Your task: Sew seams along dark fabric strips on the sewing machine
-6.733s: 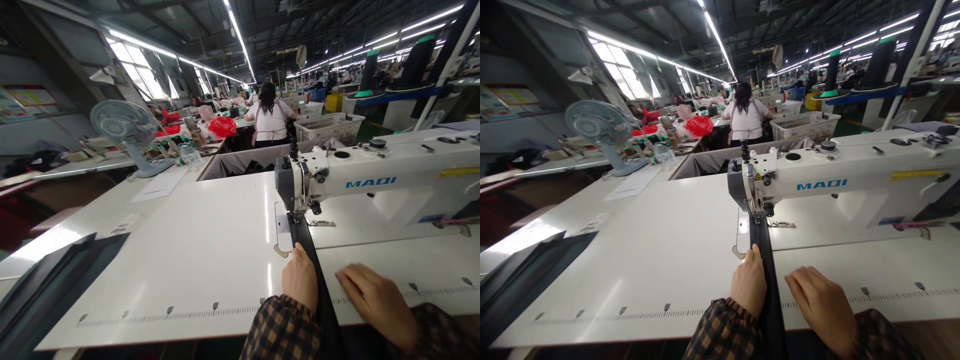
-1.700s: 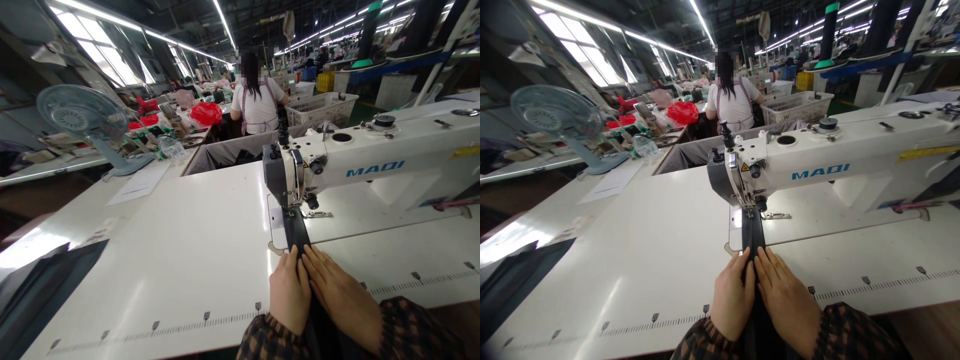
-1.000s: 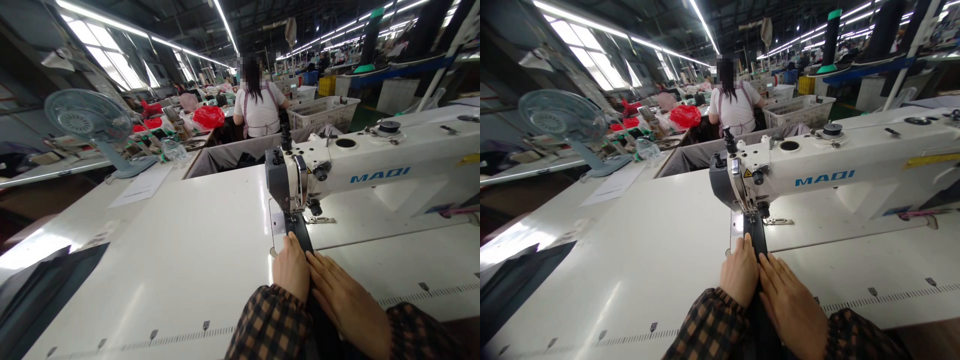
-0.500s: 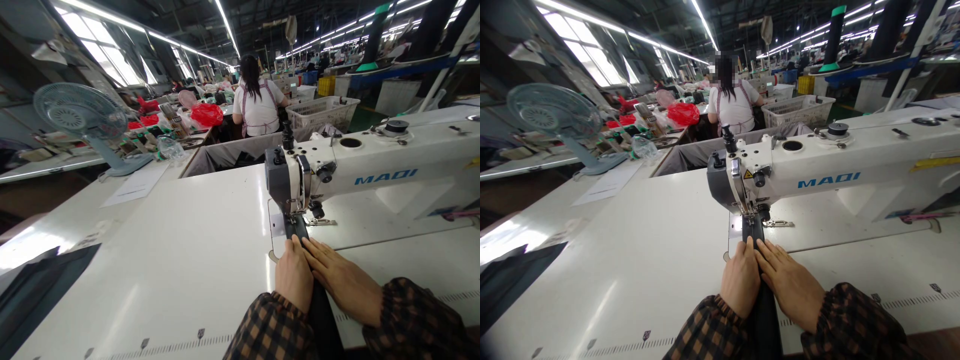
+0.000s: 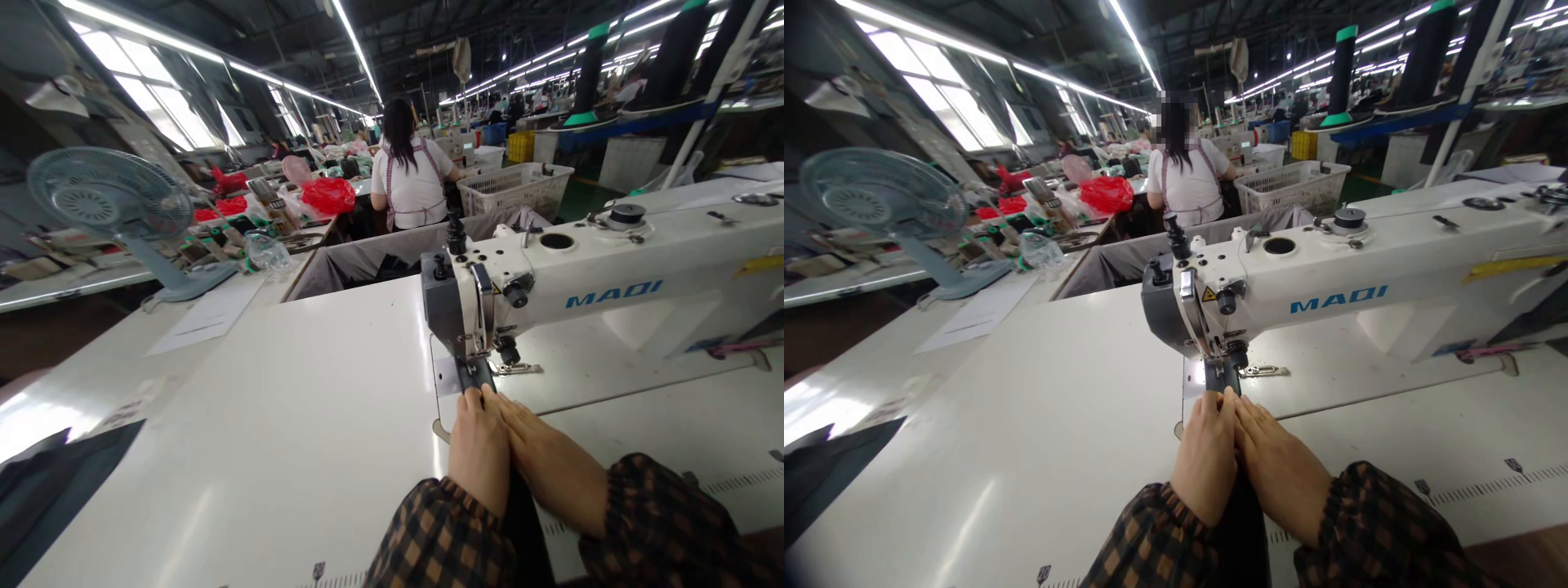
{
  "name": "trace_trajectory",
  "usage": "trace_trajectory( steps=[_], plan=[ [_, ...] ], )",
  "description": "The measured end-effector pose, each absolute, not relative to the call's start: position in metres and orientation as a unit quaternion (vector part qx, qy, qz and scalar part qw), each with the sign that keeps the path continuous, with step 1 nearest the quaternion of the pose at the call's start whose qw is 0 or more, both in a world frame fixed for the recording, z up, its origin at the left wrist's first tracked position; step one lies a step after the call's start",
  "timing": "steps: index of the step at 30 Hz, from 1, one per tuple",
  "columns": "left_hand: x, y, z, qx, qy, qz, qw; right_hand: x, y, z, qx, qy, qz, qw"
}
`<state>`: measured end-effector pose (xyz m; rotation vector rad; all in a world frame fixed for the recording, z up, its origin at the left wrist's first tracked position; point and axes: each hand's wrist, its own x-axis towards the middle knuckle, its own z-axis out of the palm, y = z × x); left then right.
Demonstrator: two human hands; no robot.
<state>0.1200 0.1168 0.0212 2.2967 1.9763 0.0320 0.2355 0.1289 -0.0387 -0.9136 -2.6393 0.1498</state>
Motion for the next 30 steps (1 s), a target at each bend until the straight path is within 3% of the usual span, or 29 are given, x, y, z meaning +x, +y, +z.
trace_trajectory(
  steps=[9, 14, 19, 24, 30],
  plan=[
    [0.120, 0.125, 0.009, 0.798, 0.599, 0.002, -0.058, 0.229, 0.135, -0.047, -0.340, -0.923, 0.034, 0.175],
    [0.123, 0.087, -0.009, 0.715, 0.695, 0.074, 0.010, 0.232, 0.125, -0.042, -0.347, -0.920, 0.032, 0.179],
    [0.125, 0.040, -0.026, 0.647, 0.757, 0.043, 0.082, 0.240, 0.098, -0.038, -0.355, -0.920, 0.025, 0.163],
    [0.117, 0.073, 0.005, 0.673, 0.727, 0.006, 0.136, 0.243, 0.087, -0.038, -0.370, -0.915, 0.045, 0.154],
    [0.113, 0.090, 0.003, 0.684, 0.714, 0.078, 0.131, 0.254, 0.113, -0.040, -0.355, -0.921, 0.049, 0.149]
  ],
)
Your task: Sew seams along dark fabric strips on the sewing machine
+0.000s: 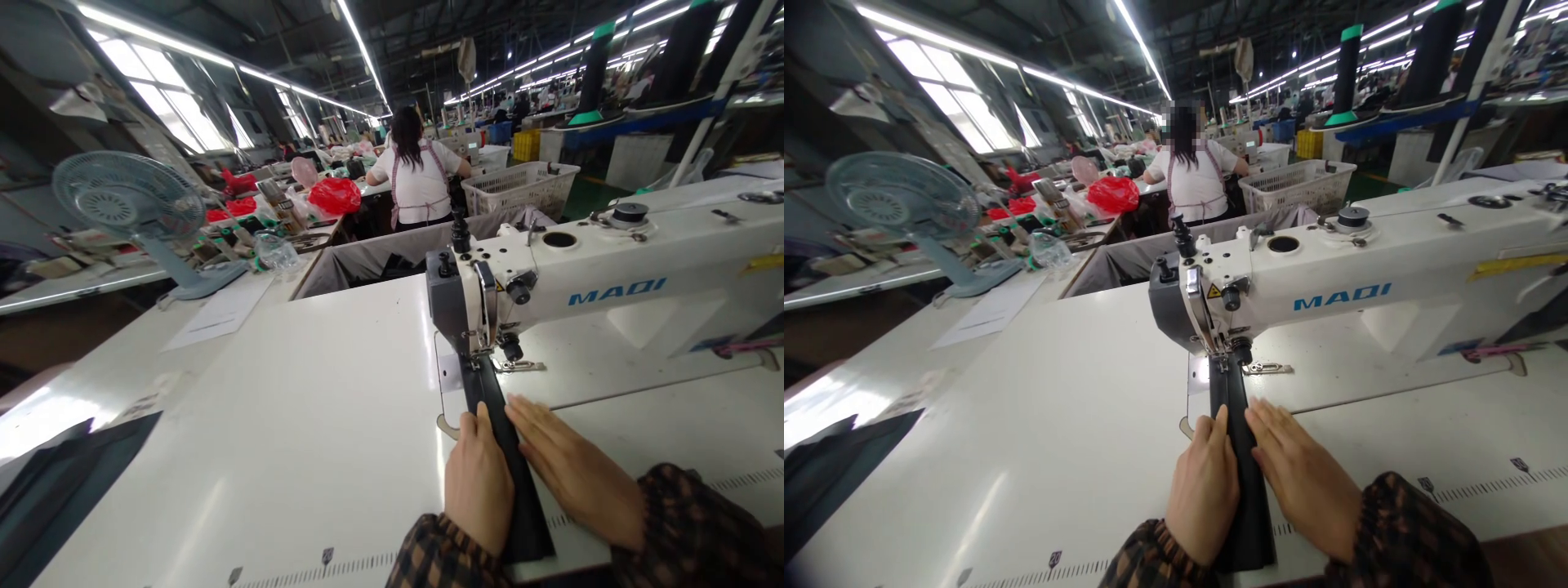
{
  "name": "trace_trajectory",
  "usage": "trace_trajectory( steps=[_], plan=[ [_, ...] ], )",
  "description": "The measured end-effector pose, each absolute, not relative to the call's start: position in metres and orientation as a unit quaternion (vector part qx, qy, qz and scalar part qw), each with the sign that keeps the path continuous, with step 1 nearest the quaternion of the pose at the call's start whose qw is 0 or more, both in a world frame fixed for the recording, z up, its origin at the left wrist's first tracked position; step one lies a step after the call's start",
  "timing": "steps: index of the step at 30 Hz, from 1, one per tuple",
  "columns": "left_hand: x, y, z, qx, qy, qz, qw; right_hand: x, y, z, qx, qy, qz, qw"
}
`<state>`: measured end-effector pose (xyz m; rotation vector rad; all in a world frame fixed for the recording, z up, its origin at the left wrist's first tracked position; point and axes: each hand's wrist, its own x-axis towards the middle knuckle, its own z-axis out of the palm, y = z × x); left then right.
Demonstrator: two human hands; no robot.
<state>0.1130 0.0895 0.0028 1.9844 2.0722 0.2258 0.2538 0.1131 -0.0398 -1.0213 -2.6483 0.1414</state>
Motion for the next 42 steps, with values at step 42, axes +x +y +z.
trace_trajectory(
  steps=[42],
  plan=[
    [0.064, 0.117, -0.029, 0.849, 0.517, 0.107, 0.008, 0.243, 0.141, -0.034, -0.297, -0.941, -0.011, 0.163]
  ],
)
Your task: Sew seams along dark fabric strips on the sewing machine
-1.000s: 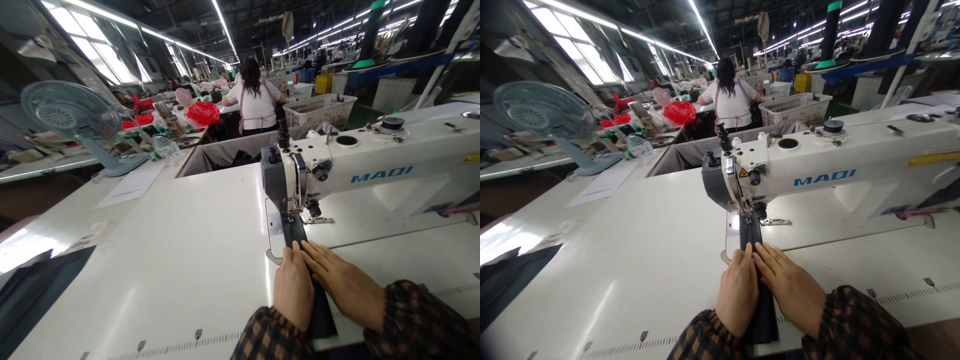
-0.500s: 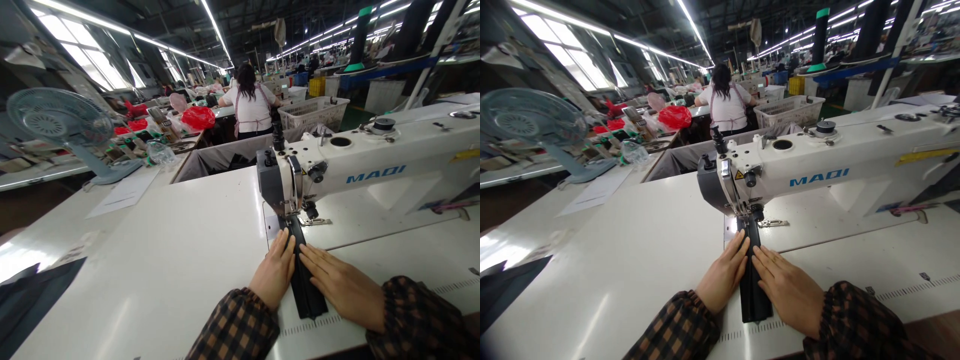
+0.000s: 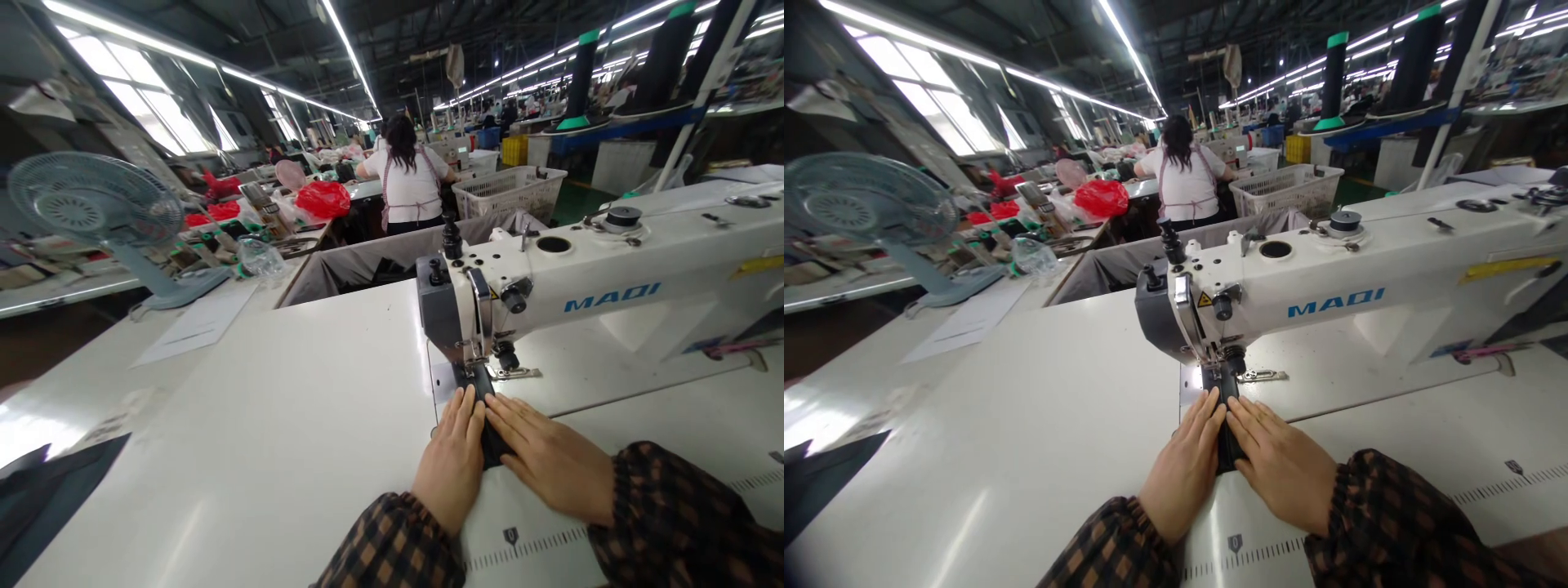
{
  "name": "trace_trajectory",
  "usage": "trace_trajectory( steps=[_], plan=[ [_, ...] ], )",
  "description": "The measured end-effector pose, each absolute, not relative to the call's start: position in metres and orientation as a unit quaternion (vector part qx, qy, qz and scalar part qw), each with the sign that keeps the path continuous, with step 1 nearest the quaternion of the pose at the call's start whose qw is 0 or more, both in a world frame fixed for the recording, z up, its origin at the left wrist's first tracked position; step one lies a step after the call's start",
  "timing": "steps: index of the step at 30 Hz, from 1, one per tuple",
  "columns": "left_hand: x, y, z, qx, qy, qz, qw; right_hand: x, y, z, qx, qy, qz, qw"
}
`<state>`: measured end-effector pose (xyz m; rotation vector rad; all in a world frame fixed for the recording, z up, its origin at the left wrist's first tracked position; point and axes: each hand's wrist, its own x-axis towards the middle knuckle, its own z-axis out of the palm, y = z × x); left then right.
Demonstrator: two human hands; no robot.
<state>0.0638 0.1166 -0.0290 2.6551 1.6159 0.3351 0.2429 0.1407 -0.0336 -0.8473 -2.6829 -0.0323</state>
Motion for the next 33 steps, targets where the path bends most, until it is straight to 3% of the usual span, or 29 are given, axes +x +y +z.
trace_trajectory(
  steps=[9, 15, 25, 33],
  plan=[
    [0.049, 0.115, -0.010, 0.876, 0.447, 0.151, 0.098, 0.240, 0.148, -0.024, -0.274, -0.940, -0.049, 0.195],
    [0.054, 0.109, -0.012, 0.842, 0.471, 0.235, 0.116, 0.240, 0.141, -0.035, -0.255, -0.928, -0.021, 0.272],
    [0.060, 0.106, -0.016, 0.884, 0.436, 0.167, -0.006, 0.249, 0.147, -0.033, -0.231, -0.941, -0.004, 0.246],
    [0.059, 0.114, -0.009, 0.836, 0.496, 0.223, 0.073, 0.244, 0.144, -0.034, -0.261, -0.939, -0.030, 0.222]
  ],
)
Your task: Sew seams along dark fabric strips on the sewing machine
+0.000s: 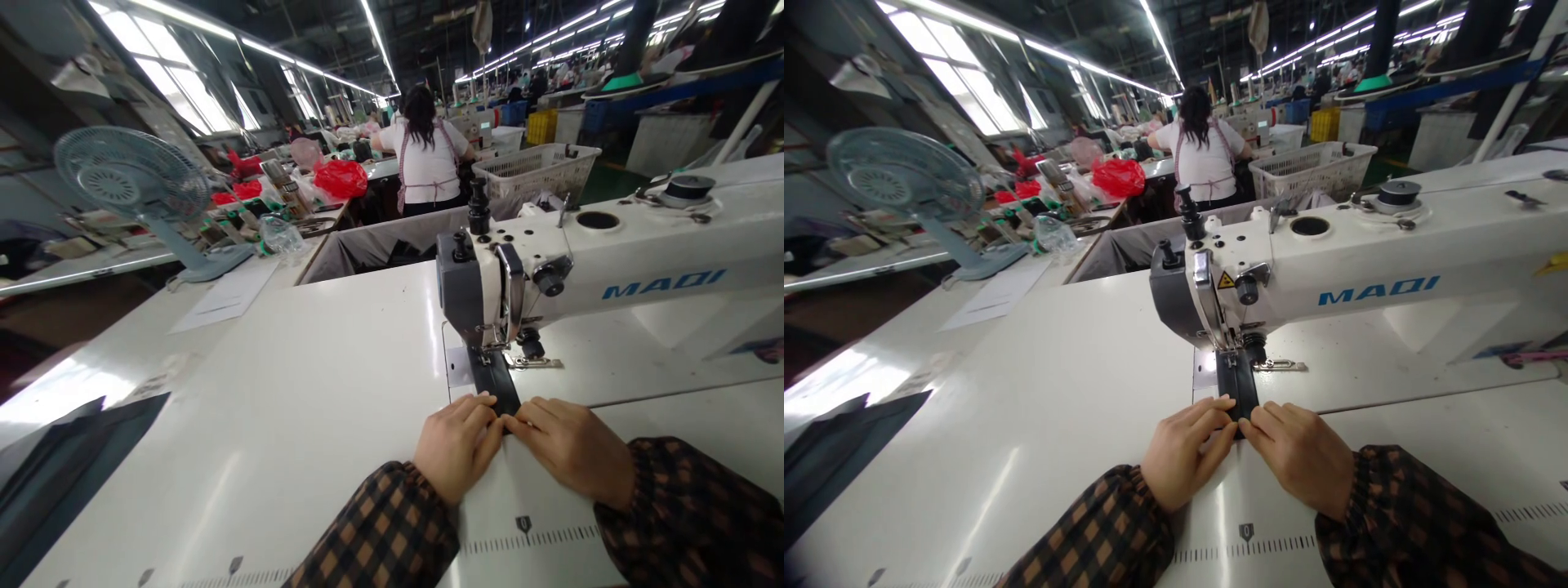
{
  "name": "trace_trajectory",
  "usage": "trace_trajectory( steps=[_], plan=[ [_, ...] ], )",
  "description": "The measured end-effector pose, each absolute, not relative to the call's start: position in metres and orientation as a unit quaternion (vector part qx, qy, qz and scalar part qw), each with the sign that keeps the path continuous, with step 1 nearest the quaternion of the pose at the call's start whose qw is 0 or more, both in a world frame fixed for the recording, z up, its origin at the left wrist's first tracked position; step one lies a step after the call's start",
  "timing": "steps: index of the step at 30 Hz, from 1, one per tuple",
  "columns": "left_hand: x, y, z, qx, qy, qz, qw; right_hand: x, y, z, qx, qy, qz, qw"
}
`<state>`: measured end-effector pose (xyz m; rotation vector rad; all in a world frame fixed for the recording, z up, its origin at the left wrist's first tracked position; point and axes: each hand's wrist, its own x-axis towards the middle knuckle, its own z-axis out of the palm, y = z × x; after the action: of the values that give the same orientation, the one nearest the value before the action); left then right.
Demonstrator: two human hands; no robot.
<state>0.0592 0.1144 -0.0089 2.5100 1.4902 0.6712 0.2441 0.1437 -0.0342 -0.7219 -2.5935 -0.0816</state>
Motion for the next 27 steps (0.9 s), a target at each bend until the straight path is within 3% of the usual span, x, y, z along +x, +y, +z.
trace_trajectory(
  steps=[14, 27],
  plan=[
    [0.059, 0.118, -0.013, 0.858, 0.503, 0.096, 0.031, 0.239, 0.170, -0.032, -0.223, -0.953, -0.066, 0.193],
    [0.059, 0.151, -0.029, 0.825, 0.540, 0.165, 0.030, 0.235, 0.184, -0.042, -0.273, -0.929, -0.042, 0.247]
  ],
)
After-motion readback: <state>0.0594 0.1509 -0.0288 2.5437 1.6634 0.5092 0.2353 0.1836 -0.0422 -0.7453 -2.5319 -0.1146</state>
